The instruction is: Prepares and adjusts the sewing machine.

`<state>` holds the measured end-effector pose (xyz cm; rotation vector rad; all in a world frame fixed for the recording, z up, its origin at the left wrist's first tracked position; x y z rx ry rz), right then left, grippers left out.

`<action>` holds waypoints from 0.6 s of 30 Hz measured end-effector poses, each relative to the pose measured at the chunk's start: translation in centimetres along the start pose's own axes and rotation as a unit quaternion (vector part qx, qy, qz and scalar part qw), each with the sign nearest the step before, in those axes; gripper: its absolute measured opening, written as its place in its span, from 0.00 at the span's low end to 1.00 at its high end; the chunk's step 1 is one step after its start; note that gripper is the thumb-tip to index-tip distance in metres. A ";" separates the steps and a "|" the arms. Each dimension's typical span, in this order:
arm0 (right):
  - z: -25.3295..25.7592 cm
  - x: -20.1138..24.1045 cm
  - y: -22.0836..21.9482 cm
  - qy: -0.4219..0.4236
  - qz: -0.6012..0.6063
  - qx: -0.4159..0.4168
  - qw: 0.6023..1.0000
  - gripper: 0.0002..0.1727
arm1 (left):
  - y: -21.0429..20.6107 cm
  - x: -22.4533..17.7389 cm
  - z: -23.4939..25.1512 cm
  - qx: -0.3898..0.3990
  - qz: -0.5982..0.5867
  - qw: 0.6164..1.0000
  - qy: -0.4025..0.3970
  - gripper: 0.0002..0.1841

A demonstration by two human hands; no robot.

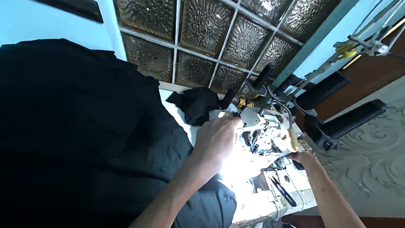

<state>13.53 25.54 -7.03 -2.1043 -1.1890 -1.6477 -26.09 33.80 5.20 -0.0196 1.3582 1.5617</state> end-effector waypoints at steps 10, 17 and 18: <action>1.9 -1.6 -0.3 0.167 0.265 0.073 0.947 0.29 | -0.1 -0.5 -0.2 0.018 -0.022 1.000 -0.003 0.09; 2.7 -2.6 -0.2 0.187 0.406 0.062 0.892 0.30 | -2.1 -0.1 0.1 0.134 -0.056 0.987 0.071 0.10; 2.8 -2.8 -0.3 0.185 0.438 0.066 0.877 0.29 | -2.4 -0.1 0.2 0.138 -0.062 0.986 0.068 0.10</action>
Point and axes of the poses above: each hand's wrist, its own z-axis towards the middle knuckle, its own y-axis out of the back of the hand, x = y × z, the point moved 7 cm from there along z, towards the middle knuckle, and after that the axes turned 2 degrees about x, right-handed, at the moved point
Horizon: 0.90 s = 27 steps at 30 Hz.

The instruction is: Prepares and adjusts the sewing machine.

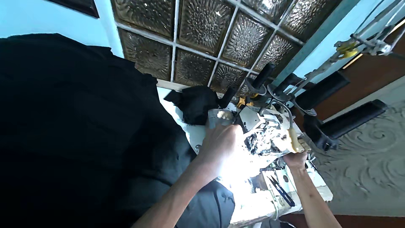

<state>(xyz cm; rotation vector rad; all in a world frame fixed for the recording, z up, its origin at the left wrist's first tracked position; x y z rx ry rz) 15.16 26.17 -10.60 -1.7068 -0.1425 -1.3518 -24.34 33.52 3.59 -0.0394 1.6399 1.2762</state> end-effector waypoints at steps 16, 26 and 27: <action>-0.7 -0.5 -0.6 0.012 0.019 0.008 1.000 0.29 | -2.2 1.4 1.1 0.015 -0.117 0.993 0.001 0.03; -0.5 -0.6 -0.7 0.020 0.033 0.009 0.999 0.28 | -1.6 2.1 1.2 -0.055 -0.087 0.993 -0.064 0.04; -0.6 -0.5 -0.8 0.022 0.027 0.013 0.999 0.28 | -1.4 2.1 1.1 -0.058 -0.095 0.992 -0.059 0.03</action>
Point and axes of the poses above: each hand's wrist, its own z-axis towards the middle knuckle, its own y-axis out of the back of the hand, x = y × z, the point moved 7 cm from there along z, towards the middle knuckle, and after that the axes turned 2 degrees about x, right-handed, at the moved point
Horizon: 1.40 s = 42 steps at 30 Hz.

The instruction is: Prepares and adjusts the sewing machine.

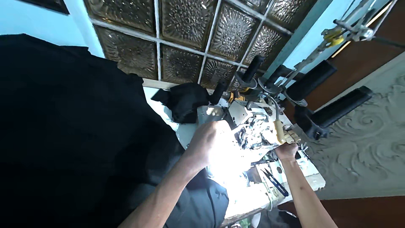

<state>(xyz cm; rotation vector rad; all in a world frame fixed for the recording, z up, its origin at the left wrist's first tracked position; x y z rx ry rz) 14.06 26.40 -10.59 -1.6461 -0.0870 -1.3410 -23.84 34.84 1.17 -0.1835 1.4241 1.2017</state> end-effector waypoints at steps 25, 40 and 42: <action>-12.7 8.9 -1.2 0.305 -0.592 0.009 0.746 0.23 | 4.2 -2.6 -1.7 -0.152 -0.083 0.973 -0.152 0.01; -18.0 2.5 2.5 0.301 -0.638 -0.040 0.708 0.22 | -3.0 -2.6 0.5 -0.209 -0.077 0.973 0.060 0.06; -17.9 2.3 2.7 0.299 -0.632 -0.040 0.714 0.20 | -2.9 -2.6 0.6 -0.225 -0.067 0.969 0.076 0.06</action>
Point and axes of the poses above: each hand's wrist, its own z-axis towards the middle knuckle, its own y-axis out of the back of the hand, x = y × z, the point moved 7 cm from there along z, towards the middle knuckle, and after that the axes turned 2 degrees about x, right-handed, at the moved point
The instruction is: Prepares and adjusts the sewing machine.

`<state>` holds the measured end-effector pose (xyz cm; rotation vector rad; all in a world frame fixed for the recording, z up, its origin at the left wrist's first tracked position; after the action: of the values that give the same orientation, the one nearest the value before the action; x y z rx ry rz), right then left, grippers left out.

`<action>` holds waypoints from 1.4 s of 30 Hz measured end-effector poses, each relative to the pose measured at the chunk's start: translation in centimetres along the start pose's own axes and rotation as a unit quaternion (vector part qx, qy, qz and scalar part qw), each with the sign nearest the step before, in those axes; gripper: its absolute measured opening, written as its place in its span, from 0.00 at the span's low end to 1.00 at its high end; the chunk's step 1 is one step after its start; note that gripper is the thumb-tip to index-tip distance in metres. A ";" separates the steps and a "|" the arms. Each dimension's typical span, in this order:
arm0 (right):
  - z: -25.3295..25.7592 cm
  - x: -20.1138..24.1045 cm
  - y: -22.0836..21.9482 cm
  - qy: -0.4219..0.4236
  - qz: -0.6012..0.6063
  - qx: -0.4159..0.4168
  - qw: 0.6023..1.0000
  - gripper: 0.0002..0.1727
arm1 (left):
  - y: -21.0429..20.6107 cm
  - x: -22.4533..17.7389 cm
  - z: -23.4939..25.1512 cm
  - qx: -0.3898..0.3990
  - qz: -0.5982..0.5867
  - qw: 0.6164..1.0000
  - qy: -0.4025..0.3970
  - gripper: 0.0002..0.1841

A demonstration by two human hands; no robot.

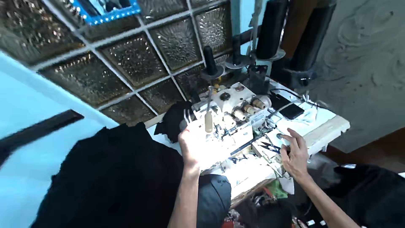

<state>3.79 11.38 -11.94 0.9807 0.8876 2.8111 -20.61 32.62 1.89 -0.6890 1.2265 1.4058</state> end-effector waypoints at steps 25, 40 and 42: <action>-0.6 -0.2 -0.3 0.001 0.035 -0.049 0.998 0.18 | -0.4 0.4 0.2 -0.052 -0.008 0.998 -0.046 0.06; -0.7 -0.3 -0.1 -0.001 0.030 -0.043 0.999 0.17 | 0.6 0.8 -1.4 -0.006 -0.113 0.991 -0.066 0.12; -0.7 -0.2 -0.1 -0.001 0.029 -0.042 0.999 0.17 | 0.7 0.9 -1.5 0.013 -0.138 0.987 -0.079 0.12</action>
<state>3.56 11.07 -12.59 1.0128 0.7446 2.8685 -21.84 31.64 0.85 -0.6880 0.9817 1.1880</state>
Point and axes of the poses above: each hand's wrist, its own z-axis towards the middle knuckle, its own y-axis out of the back of the hand, x = y × z, the point moved 7 cm from there along z, towards the middle knuckle, and after that the axes turned 2 degrees about x, right-handed, at the moved point
